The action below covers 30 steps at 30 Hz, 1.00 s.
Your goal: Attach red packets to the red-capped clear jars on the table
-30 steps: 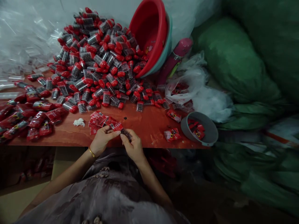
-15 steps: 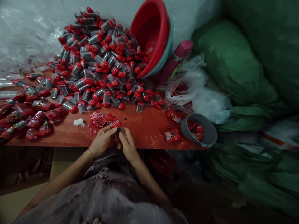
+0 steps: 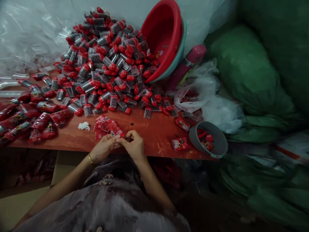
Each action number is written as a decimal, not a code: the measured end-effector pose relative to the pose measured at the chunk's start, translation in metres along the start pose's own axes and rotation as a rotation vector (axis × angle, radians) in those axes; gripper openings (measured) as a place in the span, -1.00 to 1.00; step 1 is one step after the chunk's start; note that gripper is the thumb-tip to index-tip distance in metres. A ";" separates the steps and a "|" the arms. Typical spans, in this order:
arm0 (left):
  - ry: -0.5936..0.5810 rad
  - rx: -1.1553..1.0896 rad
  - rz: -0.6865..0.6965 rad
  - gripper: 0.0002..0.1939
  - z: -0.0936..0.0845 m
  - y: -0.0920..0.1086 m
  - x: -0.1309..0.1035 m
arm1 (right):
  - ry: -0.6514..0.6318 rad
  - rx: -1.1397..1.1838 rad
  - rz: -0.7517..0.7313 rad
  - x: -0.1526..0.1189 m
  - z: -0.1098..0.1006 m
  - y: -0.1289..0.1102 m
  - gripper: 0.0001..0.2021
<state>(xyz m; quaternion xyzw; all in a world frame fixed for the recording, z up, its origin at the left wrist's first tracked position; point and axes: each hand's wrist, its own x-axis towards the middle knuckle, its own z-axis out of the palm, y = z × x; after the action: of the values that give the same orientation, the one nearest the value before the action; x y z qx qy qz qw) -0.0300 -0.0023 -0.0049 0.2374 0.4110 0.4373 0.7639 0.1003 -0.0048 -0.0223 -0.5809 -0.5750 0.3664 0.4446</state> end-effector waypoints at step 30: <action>0.825 1.690 0.486 -0.69 -0.122 0.064 -0.003 | -0.005 -0.826 -0.344 0.000 -0.018 0.053 -0.52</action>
<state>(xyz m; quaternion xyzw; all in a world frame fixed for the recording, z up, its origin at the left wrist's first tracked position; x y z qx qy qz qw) -0.1631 0.0279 -0.0240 0.6141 0.7650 0.1926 0.0261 0.1352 -0.0032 -0.0657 -0.6049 -0.7623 0.0283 0.2282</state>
